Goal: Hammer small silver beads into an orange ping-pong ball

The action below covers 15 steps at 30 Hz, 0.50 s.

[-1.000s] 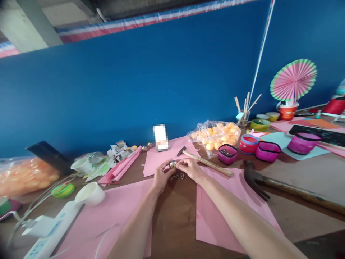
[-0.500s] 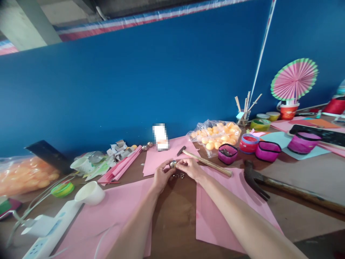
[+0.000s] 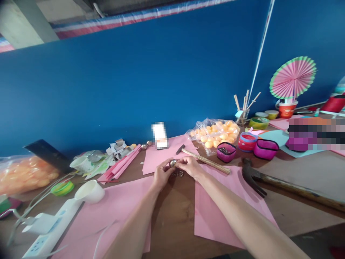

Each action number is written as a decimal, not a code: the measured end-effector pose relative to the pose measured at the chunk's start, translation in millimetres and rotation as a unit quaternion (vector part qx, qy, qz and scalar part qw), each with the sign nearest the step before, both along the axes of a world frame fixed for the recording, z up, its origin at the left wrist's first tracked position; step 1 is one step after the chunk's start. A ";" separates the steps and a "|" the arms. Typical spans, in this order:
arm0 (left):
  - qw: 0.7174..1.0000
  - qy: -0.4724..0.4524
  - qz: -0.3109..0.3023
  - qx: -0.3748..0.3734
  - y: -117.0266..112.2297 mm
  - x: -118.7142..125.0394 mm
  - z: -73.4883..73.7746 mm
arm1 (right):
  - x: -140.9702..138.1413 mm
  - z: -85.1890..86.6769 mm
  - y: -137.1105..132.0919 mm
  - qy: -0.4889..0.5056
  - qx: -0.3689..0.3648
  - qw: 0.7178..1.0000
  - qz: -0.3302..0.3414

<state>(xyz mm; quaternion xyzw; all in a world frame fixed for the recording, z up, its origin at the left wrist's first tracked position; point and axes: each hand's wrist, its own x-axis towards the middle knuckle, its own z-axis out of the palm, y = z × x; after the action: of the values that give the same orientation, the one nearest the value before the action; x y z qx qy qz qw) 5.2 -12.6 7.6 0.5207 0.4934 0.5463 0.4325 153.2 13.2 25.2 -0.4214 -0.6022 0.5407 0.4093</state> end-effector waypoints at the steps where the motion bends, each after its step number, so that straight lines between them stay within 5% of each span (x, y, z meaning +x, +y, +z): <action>1: 1.000 0.000 0.004 -0.001 -0.2 0.3 0.2 | -0.5 0.1 -0.2 0.005 -0.002 1.000 -0.004; 15: 1.000 0.016 0.004 0.004 0.2 0.6 -0.1 | -3.1 4.0 -1.9 0.016 0.000 1.000 -0.025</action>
<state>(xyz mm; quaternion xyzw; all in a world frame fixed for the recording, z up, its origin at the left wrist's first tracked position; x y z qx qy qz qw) 5.8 -12.4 7.4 0.5287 0.5003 0.5415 0.4206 150.1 11.3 29.2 -0.4276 -0.5847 0.5372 0.4320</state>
